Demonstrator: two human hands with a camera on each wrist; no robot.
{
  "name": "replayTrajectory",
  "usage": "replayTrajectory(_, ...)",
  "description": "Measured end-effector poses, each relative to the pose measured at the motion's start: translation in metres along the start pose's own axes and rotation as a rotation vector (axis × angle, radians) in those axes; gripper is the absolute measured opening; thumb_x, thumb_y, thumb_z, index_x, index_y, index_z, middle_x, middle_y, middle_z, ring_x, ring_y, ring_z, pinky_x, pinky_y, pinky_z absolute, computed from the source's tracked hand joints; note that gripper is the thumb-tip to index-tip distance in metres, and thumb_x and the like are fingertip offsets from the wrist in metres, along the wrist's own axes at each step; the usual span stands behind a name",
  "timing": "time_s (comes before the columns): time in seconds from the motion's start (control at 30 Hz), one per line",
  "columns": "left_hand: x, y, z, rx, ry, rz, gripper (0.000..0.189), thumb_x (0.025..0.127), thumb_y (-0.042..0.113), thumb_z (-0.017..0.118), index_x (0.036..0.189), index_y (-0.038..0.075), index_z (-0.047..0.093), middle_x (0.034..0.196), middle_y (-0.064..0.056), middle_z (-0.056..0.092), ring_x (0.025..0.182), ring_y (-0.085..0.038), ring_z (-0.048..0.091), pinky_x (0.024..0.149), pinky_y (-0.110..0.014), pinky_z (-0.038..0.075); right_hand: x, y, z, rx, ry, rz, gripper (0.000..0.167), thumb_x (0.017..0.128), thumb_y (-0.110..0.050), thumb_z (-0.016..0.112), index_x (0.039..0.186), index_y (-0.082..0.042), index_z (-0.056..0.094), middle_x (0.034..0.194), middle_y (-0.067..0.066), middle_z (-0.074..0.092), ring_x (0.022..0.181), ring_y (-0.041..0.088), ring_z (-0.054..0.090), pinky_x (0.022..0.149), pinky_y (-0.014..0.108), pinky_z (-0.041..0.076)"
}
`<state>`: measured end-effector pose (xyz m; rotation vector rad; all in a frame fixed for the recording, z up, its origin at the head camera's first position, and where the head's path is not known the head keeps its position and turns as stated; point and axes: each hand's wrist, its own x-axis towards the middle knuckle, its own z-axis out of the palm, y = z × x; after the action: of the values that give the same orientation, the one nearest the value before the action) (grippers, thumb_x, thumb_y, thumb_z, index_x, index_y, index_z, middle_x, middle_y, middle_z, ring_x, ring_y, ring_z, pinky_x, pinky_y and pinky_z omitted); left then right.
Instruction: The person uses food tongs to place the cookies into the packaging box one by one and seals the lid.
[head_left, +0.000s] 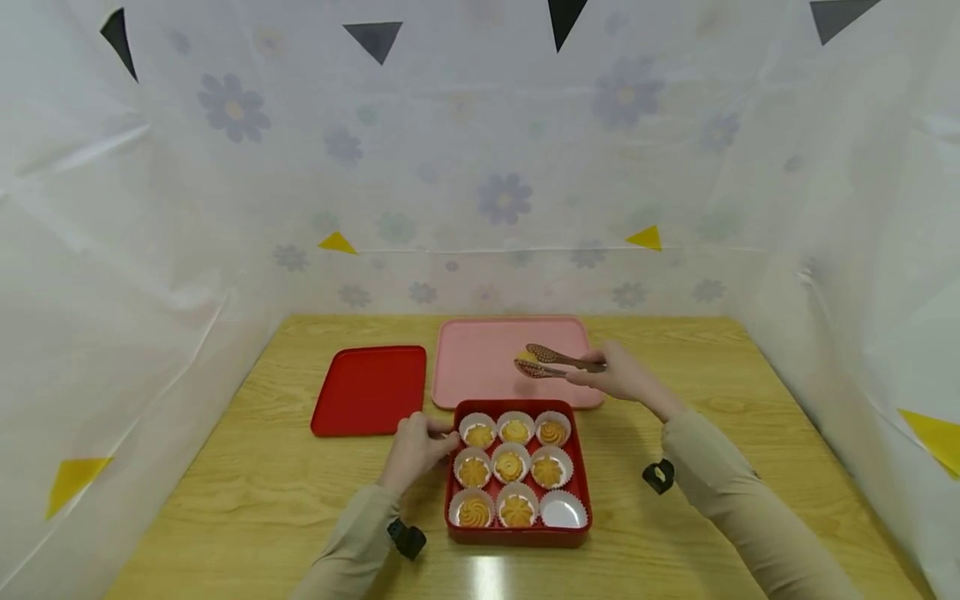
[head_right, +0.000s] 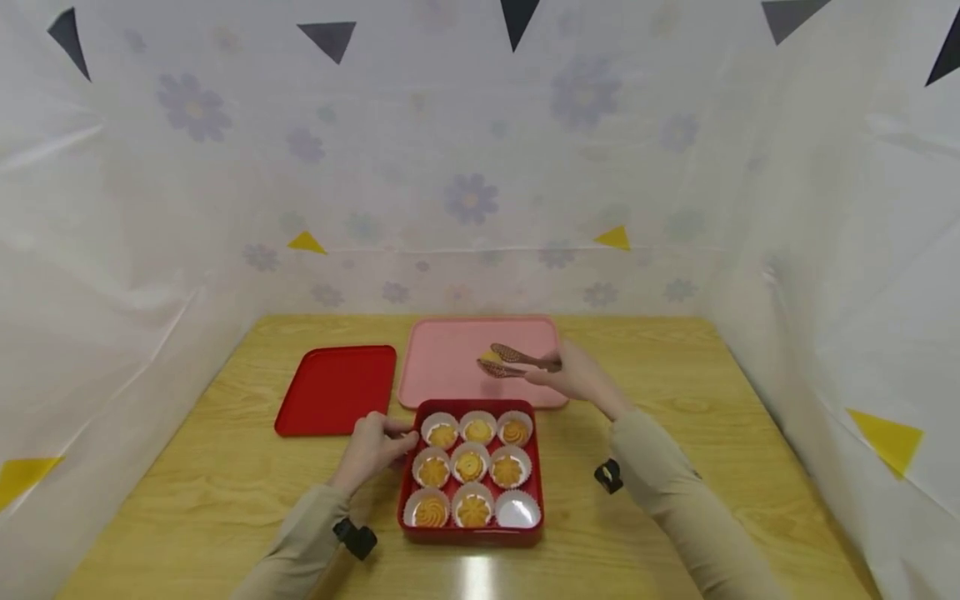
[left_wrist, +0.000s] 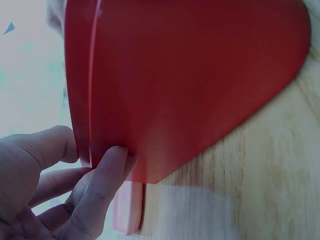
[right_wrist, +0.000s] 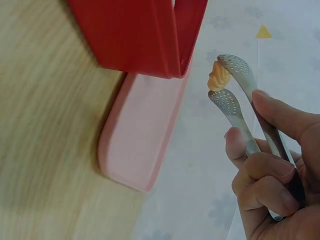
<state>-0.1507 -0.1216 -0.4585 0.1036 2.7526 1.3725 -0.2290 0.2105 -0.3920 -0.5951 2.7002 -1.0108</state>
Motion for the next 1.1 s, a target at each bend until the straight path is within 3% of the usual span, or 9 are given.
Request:
replayTrajectory(0.17, -0.001, -0.001, -0.002, -0.001, 0.005, 0.01, 0.02, 0.086, 0.01, 0.074, 0.103, -0.001, 0.079, 0.09, -0.016, 0.078, 0.071, -0.013, 0.071, 0.06, -0.023, 0.054, -0.029, 0.006, -0.003, -0.008, -0.002, -0.048, 0.022, 0.096, -0.028, 0.068, 0.096, -0.007, 0.077, 0.064, -0.002, 0.058, 0.05, 0.005, 0.032, 0.05, 0.024, 0.033)
replayTrajectory(0.37, -0.002, -0.001, -0.002, -0.007, 0.004, 0.015, 0.02, 0.086, 0.01, 0.073, 0.102, -0.001, 0.079, 0.088, -0.015, 0.078, 0.069, -0.012, 0.07, 0.059, -0.022, 0.053, -0.044, 0.02, -0.009, -0.029, -0.031, -0.177, 0.03, 0.095, -0.026, 0.069, 0.113, -0.003, 0.076, 0.087, 0.004, 0.075, 0.06, 0.005, 0.044, 0.059, 0.024, 0.04)
replayTrajectory(0.57, -0.002, -0.001, -0.002, 0.008, 0.02, 0.02, 0.02, 0.085, 0.01, 0.074, 0.102, 0.0, 0.079, 0.089, -0.015, 0.078, 0.069, -0.011, 0.068, 0.059, -0.022, 0.052, -0.054, 0.025, -0.017, -0.063, -0.123, -0.238, 0.031, 0.094, -0.031, 0.07, 0.116, -0.01, 0.076, 0.067, -0.006, 0.062, 0.052, -0.003, 0.03, 0.05, 0.02, 0.033)
replayTrajectory(0.73, -0.002, 0.0, -0.002, 0.019, 0.024, 0.021, 0.021, 0.085, 0.01, 0.074, 0.102, 0.0, 0.079, 0.091, -0.015, 0.078, 0.07, -0.011, 0.068, 0.06, -0.023, 0.053, -0.062, 0.019, -0.021, -0.148, -0.202, -0.29, 0.03, 0.094, -0.036, 0.07, 0.114, -0.014, 0.076, 0.07, -0.013, 0.061, 0.055, -0.005, 0.033, 0.054, 0.018, 0.035)
replayTrajectory(0.9, -0.002, -0.001, -0.001, 0.028, 0.024, 0.026, 0.02, 0.085, 0.011, 0.074, 0.102, 0.001, 0.08, 0.092, -0.014, 0.079, 0.072, -0.01, 0.068, 0.061, -0.023, 0.053, -0.068, 0.009, -0.025, -0.2, -0.29, -0.289, 0.041, 0.092, -0.039, 0.07, 0.117, -0.007, 0.074, 0.075, -0.015, 0.062, 0.058, -0.004, 0.038, 0.056, 0.02, 0.036)
replayTrajectory(1.1, -0.002, -0.001, -0.001, 0.031, 0.037, 0.032, 0.02, 0.084, 0.011, 0.075, 0.1, 0.001, 0.08, 0.088, -0.014, 0.079, 0.071, -0.01, 0.068, 0.062, -0.024, 0.053, -0.07, 0.0, -0.027, -0.202, -0.368, -0.235, 0.038, 0.09, -0.043, 0.072, 0.112, -0.012, 0.076, 0.075, -0.015, 0.062, 0.055, -0.003, 0.036, 0.054, 0.019, 0.034)
